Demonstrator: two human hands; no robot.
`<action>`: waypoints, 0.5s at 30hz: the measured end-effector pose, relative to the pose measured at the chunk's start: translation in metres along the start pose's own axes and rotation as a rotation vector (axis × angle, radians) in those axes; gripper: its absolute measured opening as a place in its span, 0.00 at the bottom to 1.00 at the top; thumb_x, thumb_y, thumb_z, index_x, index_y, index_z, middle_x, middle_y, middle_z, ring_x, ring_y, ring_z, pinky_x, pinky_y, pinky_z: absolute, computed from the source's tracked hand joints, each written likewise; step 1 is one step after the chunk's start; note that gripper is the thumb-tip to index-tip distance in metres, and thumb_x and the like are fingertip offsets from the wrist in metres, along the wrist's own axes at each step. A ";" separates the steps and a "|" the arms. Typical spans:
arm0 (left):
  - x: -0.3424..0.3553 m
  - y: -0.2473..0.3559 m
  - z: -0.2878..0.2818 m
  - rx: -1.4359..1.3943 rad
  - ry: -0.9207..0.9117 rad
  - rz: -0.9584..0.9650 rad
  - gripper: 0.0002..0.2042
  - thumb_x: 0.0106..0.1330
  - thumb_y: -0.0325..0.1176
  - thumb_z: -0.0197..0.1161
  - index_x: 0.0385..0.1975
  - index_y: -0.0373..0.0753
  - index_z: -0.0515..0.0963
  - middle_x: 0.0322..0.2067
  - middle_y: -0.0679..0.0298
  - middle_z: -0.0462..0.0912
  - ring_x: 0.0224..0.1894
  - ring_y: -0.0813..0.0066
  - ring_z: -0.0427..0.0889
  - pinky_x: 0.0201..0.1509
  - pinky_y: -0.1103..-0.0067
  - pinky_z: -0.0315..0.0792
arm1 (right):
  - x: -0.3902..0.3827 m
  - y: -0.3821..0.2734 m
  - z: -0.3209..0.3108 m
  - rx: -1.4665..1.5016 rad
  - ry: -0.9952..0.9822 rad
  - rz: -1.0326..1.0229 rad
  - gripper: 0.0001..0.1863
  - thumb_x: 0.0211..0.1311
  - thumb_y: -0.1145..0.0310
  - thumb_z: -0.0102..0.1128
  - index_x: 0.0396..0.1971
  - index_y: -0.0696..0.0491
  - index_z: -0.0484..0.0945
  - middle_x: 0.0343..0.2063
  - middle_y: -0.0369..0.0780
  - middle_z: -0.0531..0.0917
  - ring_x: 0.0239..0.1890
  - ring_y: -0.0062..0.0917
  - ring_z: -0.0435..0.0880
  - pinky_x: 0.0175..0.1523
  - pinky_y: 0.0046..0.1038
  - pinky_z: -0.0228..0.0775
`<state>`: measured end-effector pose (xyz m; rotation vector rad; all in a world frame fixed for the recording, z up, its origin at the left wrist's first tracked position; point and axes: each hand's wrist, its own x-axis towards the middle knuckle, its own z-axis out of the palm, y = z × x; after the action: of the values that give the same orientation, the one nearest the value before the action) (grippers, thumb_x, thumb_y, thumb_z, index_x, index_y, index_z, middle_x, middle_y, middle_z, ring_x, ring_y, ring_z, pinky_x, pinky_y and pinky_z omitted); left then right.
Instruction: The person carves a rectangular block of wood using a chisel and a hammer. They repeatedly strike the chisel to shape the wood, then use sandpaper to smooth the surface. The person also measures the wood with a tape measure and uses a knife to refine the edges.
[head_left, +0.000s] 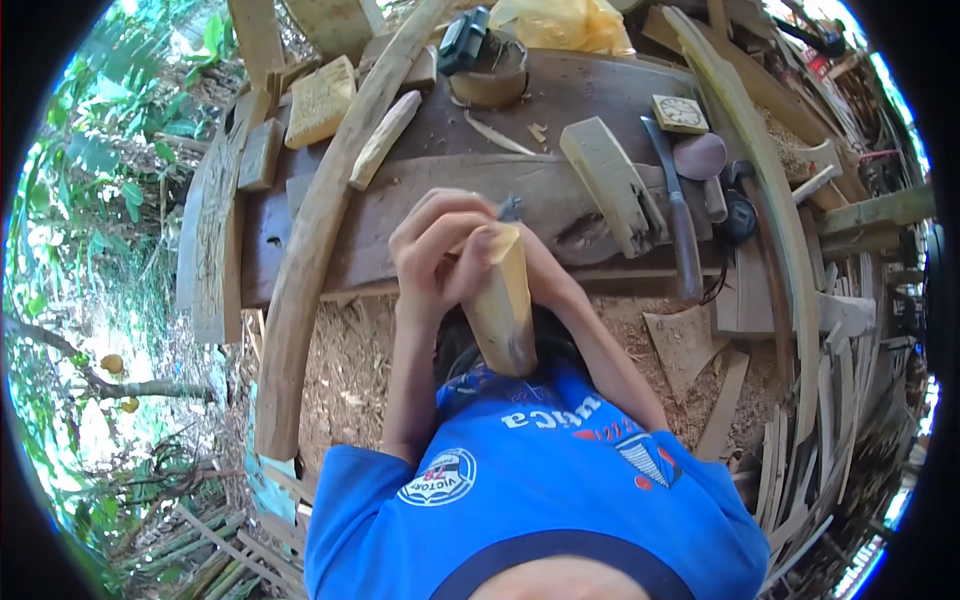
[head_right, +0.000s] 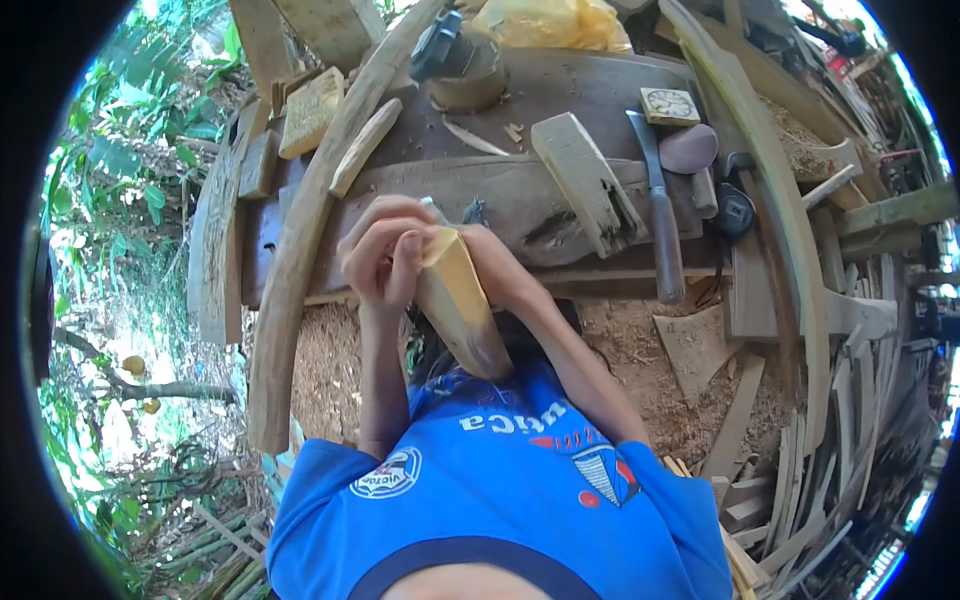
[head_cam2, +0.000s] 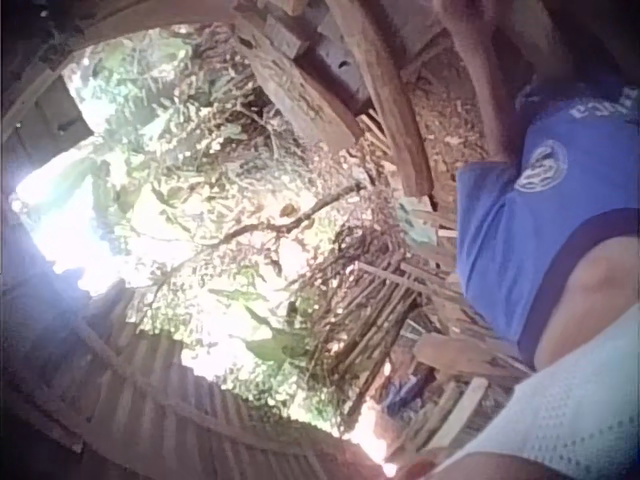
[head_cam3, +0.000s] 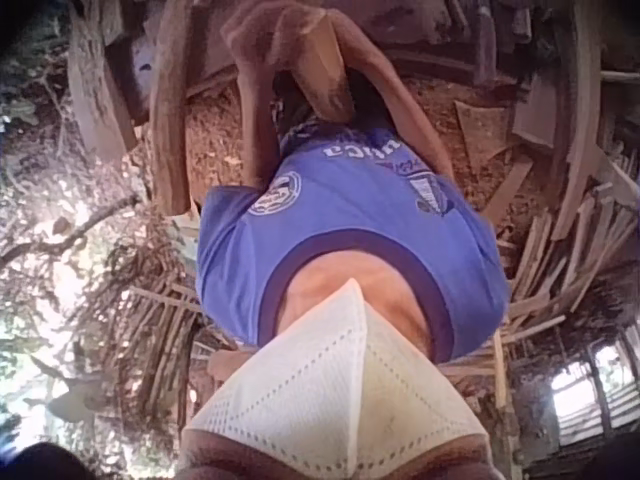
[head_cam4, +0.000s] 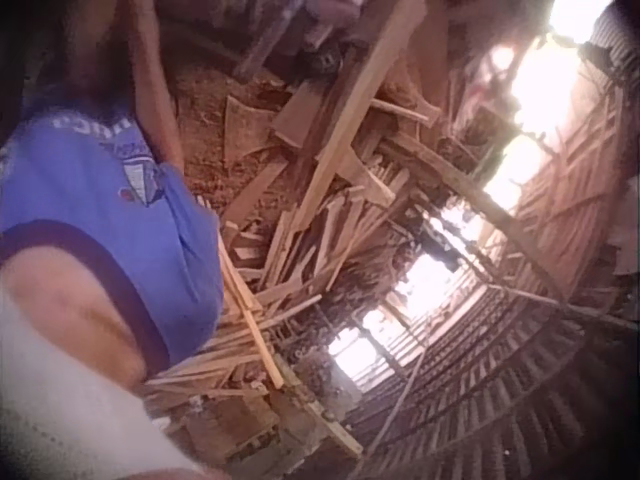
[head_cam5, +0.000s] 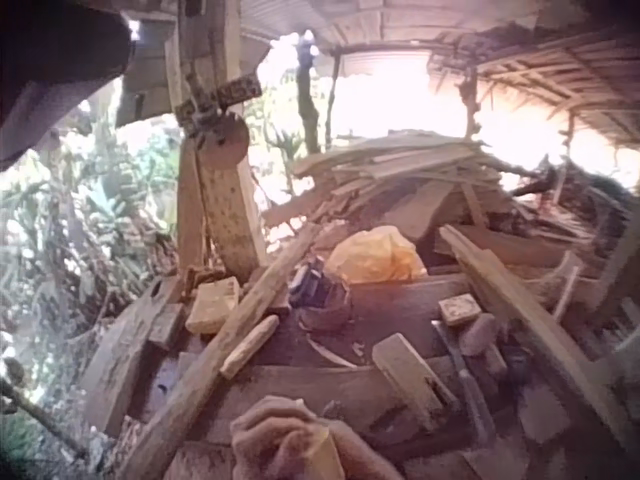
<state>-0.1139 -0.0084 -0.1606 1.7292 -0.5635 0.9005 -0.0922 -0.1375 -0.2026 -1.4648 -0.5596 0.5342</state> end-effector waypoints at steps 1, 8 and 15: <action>0.005 0.000 -0.007 -0.074 -0.142 -0.049 0.11 0.46 0.33 0.62 0.20 0.31 0.73 0.20 0.57 0.76 0.23 0.70 0.76 0.27 0.81 0.69 | -0.004 0.000 0.002 -0.180 0.004 -0.088 0.10 0.51 0.71 0.54 0.32 0.59 0.76 0.27 0.36 0.80 0.30 0.16 0.77 0.32 0.21 0.69; 0.007 0.010 -0.024 -0.007 -0.105 0.133 0.13 0.39 0.34 0.62 0.24 0.33 0.78 0.20 0.60 0.79 0.23 0.67 0.78 0.28 0.78 0.72 | -0.041 0.064 0.001 0.289 -0.058 0.378 0.15 0.51 0.68 0.56 0.40 0.58 0.75 0.35 0.37 0.78 0.37 0.17 0.72 0.41 0.24 0.67; 0.021 -0.016 -0.094 -0.169 0.788 -0.646 0.17 0.59 0.42 0.44 0.22 0.34 0.71 0.24 0.57 0.75 0.28 0.68 0.76 0.31 0.72 0.73 | -0.112 -0.028 -0.048 -0.488 -0.206 0.264 0.15 0.54 0.66 0.52 0.41 0.56 0.71 0.38 0.37 0.72 0.39 0.22 0.68 0.45 0.24 0.62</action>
<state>-0.1169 0.0865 -0.1381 1.1422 0.4123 0.9239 -0.1463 -0.2473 -0.1788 -1.9775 -0.6955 0.8007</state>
